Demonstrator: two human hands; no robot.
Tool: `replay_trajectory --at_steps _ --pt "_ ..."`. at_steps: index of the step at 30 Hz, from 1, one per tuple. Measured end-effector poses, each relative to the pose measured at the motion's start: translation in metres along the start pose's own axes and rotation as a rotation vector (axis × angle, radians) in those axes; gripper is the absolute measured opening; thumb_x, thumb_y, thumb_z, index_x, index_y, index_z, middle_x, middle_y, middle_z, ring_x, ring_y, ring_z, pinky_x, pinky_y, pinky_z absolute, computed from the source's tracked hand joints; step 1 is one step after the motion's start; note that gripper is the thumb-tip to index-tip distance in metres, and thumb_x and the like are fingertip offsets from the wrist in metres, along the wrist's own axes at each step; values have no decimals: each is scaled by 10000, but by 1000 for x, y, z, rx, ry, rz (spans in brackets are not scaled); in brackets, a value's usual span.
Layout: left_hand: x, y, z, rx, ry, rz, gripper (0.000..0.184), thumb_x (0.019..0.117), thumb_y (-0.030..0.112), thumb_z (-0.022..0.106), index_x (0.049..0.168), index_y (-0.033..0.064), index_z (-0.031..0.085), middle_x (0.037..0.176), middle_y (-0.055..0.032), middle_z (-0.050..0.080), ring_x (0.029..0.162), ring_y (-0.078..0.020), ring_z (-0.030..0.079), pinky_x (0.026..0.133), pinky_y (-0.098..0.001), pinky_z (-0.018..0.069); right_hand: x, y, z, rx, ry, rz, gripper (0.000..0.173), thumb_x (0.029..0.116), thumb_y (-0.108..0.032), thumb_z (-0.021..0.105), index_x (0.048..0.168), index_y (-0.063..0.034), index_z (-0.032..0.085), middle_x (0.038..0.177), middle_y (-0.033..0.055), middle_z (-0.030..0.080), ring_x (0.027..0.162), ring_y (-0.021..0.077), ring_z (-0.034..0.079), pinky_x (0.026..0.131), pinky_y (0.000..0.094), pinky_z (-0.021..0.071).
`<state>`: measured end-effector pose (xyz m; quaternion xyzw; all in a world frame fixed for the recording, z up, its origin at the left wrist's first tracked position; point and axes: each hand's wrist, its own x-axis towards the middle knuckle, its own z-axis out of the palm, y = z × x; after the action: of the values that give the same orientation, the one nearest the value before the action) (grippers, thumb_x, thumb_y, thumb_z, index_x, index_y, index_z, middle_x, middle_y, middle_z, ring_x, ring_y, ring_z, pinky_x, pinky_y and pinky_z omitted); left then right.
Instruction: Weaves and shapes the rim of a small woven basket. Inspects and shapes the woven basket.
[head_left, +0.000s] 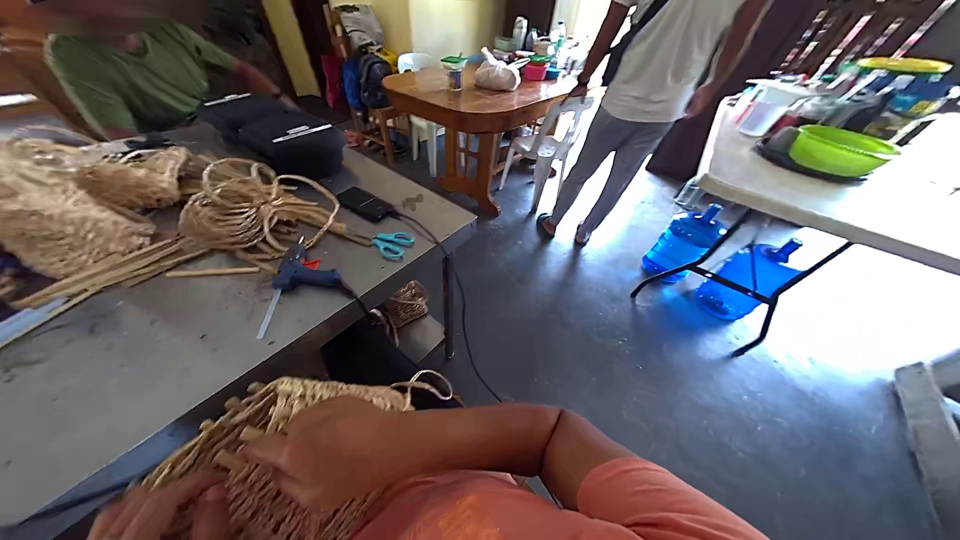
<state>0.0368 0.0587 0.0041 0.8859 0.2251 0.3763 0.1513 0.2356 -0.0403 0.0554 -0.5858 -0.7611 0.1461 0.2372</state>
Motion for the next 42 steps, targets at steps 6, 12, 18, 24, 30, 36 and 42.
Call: replay_trajectory --at_steps 6,12,18,24,30,36,42 --pt "2 -39 -4 -128 -35 45 362 1006 354 565 979 39 742 961 -105 713 1077 -224 622 1082 -453 406 -5 -17 2 -44 -121 115 431 1073 -160 459 1485 -49 525 1126 199 718 1081 354 693 924 525 549" --pt "-3 -19 -3 94 -19 4 323 994 264 530 1241 80 630 1302 -119 627 1292 -294 543 1170 -629 247 -15 5 35 -138 72 -77 478 1024 -79 483 1495 -1 492 1155 170 717 1146 303 680 1006 446 540" --pt "9 11 4 120 -128 -28 341 996 223 514 1259 65 664 1190 -92 704 1198 -253 638 1203 -615 257 -24 5 33 -99 163 -118 364 1040 -103 491 1376 1 583 1090 137 728 999 272 719 914 421 580" --pt "8 16 -2 30 -119 -94 240 993 240 556 1154 115 683 1083 4 709 1099 -137 645 1185 -570 267 -36 17 18 34 152 -23 321 1067 -253 518 1310 -53 580 779 38 631 661 176 629 626 378 570" --pt "2 18 -8 -17 -91 -131 203 996 257 590 1126 137 689 1056 28 704 1070 -107 639 1162 -546 290 -48 41 -10 -76 187 -53 369 1077 -361 480 1029 -125 760 836 -2 703 779 143 649 758 404 501" --pt "-5 22 -5 -68 0 -62 189 976 264 621 1081 123 693 1016 11 697 1066 -111 629 1167 -542 256 -41 45 -34 -148 305 -93 307 1041 -316 554 1017 -113 782 826 31 653 823 200 608 867 499 427" --pt "8 13 -6 -237 61 110 168 931 265 665 971 103 676 925 1 679 1025 -112 624 1183 -549 231 -26 38 -37 -126 463 -154 214 1012 -243 623 1024 -100 782 938 46 713 880 185 644 899 484 437"
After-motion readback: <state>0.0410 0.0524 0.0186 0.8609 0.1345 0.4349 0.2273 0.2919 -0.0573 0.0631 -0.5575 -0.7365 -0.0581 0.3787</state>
